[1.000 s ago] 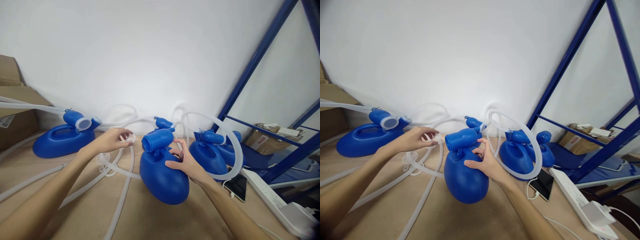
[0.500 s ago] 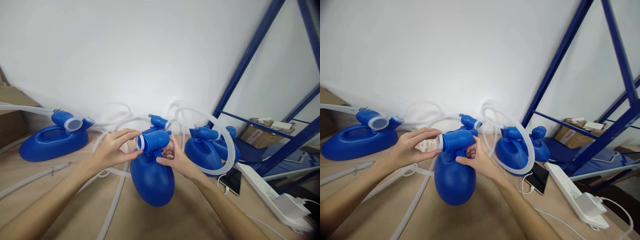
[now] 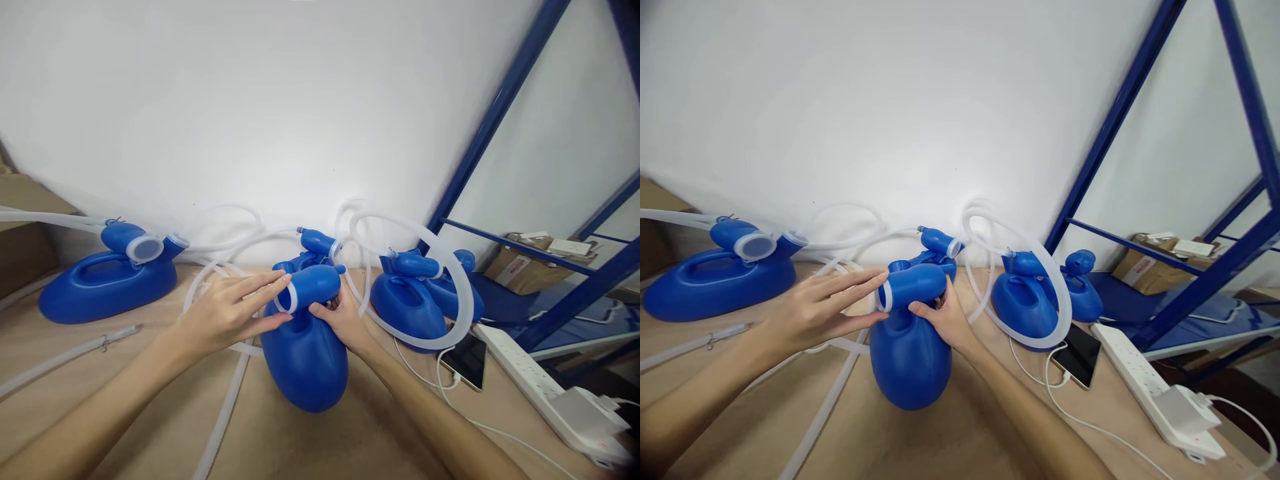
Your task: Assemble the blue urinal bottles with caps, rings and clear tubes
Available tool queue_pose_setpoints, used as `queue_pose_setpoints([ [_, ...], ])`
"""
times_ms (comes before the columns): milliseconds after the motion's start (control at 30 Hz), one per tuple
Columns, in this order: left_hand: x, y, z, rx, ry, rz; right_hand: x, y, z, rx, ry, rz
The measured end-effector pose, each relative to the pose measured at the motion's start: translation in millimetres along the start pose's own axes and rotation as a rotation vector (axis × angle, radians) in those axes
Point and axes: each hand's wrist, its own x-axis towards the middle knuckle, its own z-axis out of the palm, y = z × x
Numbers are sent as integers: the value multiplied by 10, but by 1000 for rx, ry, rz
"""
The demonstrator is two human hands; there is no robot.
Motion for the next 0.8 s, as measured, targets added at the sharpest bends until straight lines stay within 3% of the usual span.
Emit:
queue_pose_setpoints([
  [267,-25,134,60,-61,4,-32,-33,-18,-60,-46,-12,-11],
  [500,61,237,72,-6,-6,50,-20,-63,-168,-107,-50,-10],
  [700,96,282,23,21,-75,161,-43,-198,-248,-50,-75,110],
  [800,66,245,53,-35,-21,133,-55,-290,-248,-63,-84,192],
])
